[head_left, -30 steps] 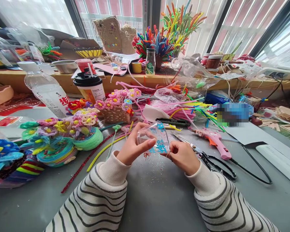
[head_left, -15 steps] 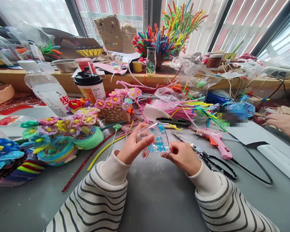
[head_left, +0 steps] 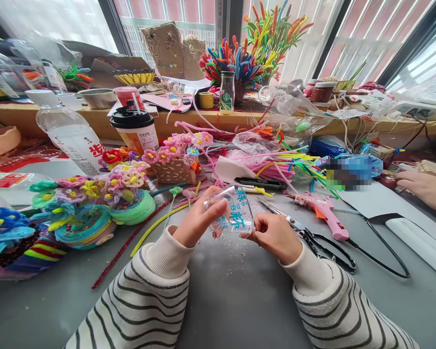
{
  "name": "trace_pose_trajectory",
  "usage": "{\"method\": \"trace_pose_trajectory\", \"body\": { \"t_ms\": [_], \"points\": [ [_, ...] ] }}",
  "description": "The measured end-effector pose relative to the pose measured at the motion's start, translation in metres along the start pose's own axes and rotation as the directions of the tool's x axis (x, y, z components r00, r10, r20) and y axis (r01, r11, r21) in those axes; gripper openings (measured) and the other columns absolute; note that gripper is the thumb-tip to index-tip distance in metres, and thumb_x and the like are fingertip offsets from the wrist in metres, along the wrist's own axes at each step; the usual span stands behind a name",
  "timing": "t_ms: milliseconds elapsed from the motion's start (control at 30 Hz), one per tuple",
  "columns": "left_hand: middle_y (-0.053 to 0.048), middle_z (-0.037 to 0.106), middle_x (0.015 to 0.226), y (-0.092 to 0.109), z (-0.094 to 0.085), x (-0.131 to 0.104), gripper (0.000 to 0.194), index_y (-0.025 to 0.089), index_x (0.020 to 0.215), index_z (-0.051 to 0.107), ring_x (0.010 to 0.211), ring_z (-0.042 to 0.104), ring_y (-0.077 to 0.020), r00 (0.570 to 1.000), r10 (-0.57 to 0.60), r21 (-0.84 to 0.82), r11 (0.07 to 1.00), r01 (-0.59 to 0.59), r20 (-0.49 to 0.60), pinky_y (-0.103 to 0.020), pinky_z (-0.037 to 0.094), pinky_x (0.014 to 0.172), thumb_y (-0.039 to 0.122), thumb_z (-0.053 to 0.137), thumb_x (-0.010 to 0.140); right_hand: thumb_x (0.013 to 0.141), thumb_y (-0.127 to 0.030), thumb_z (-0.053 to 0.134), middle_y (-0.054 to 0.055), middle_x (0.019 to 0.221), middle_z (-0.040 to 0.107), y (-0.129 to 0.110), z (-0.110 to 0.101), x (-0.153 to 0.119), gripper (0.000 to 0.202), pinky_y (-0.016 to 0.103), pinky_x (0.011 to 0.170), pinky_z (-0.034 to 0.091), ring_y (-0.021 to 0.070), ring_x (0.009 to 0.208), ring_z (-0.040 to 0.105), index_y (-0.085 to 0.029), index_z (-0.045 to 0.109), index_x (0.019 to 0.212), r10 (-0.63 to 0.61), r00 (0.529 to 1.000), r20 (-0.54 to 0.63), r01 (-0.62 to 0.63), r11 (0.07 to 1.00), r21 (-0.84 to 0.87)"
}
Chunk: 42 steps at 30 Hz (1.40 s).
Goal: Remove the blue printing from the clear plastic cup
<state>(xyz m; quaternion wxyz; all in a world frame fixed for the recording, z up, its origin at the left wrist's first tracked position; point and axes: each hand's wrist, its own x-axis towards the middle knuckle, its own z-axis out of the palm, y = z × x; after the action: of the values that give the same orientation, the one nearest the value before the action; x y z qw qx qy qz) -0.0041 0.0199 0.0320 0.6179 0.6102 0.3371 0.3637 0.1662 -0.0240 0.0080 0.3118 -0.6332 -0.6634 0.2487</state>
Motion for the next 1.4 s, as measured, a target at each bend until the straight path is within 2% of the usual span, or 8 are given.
{"method": "trace_pose_trajectory", "body": {
  "t_ms": [100,267,533,700,833,1067,1400],
  "points": [
    [0.003,0.053,0.060,0.0005,0.0001,-0.0001,0.051,0.016,0.086,0.040,0.037,0.044,-0.0057,1.000,-0.009,-0.010,1.000,0.009,0.008,-0.017,0.034,0.030,0.059,0.054,0.062,0.059,-0.061,0.055,-0.005,0.037,0.034,0.0018,0.0007,-0.0006,0.052,0.020,0.039,0.025,0.0065,0.039,0.028,-0.020,0.029,0.040,0.000,1.000,-0.003,0.000,1.000,0.013],
    [0.003,0.052,0.058,-0.0002,0.0006,0.0002,0.051,0.017,0.086,0.040,0.034,0.043,-0.0052,1.000,-0.007,-0.046,0.999,0.006,-0.003,-0.017,0.034,0.029,0.061,0.053,0.063,0.064,-0.064,0.048,-0.004,0.038,0.038,0.0044,0.0021,-0.0009,0.053,0.020,0.040,0.028,0.0076,0.039,0.035,-0.021,0.028,0.041,-0.024,0.999,0.029,0.022,0.998,0.052],
    [0.002,0.053,0.058,0.0020,0.0025,-0.0002,0.047,0.017,0.080,0.039,0.036,0.044,-0.0055,0.999,-0.008,-0.055,0.998,0.011,0.044,-0.017,0.033,0.030,0.059,0.053,0.065,0.063,-0.067,0.046,-0.004,0.037,0.039,0.0035,0.0028,-0.0003,0.054,0.020,0.040,0.026,0.0075,0.039,0.032,-0.020,0.031,0.041,-0.063,0.998,0.011,0.064,0.998,-0.023],
    [0.003,0.052,0.056,0.0031,0.0036,-0.0002,0.049,0.017,0.083,0.040,0.035,0.043,-0.0058,1.000,-0.015,-0.082,0.997,0.016,0.017,-0.018,0.033,0.030,0.060,0.053,0.063,0.068,-0.060,0.043,-0.001,0.040,0.047,0.0052,0.0035,-0.0001,0.049,0.022,0.045,0.030,0.0091,0.041,0.038,-0.020,0.034,0.042,-0.033,0.998,0.050,0.033,0.999,-0.001],
    [0.003,0.053,0.055,0.0030,0.0045,0.0002,0.049,0.017,0.083,0.042,0.033,0.042,-0.0062,0.998,-0.027,-0.096,0.995,0.032,0.051,-0.019,0.032,0.029,0.061,0.053,0.062,0.064,-0.058,0.049,-0.003,0.040,0.041,0.0050,0.0038,0.0003,0.046,0.021,0.043,0.028,0.0086,0.042,0.035,-0.020,0.032,0.043,-0.044,0.998,0.033,0.044,0.999,-0.006],
    [0.002,0.055,0.054,0.0002,0.0026,0.0006,0.046,0.017,0.082,0.045,0.032,0.043,-0.0069,0.997,-0.022,-0.128,0.991,0.031,0.076,-0.019,0.031,0.029,0.059,0.053,0.064,0.065,-0.043,0.054,-0.005,0.038,0.038,0.0070,0.0050,0.0000,0.039,0.020,0.042,0.027,0.0079,0.040,0.033,-0.020,0.032,0.041,-0.088,0.996,-0.032,0.087,0.996,-0.013],
    [0.001,0.057,0.055,-0.0016,0.0015,0.0003,0.044,0.018,0.080,0.043,0.032,0.042,-0.0068,0.992,-0.026,-0.138,0.990,0.042,0.121,-0.019,0.029,0.029,0.059,0.051,0.065,0.065,-0.039,0.056,-0.005,0.040,0.041,0.0090,0.0049,0.0007,0.035,0.020,0.041,0.028,0.0080,0.041,0.034,-0.020,0.034,0.045,-0.082,0.995,-0.048,0.080,0.996,-0.029]
  ]
}}
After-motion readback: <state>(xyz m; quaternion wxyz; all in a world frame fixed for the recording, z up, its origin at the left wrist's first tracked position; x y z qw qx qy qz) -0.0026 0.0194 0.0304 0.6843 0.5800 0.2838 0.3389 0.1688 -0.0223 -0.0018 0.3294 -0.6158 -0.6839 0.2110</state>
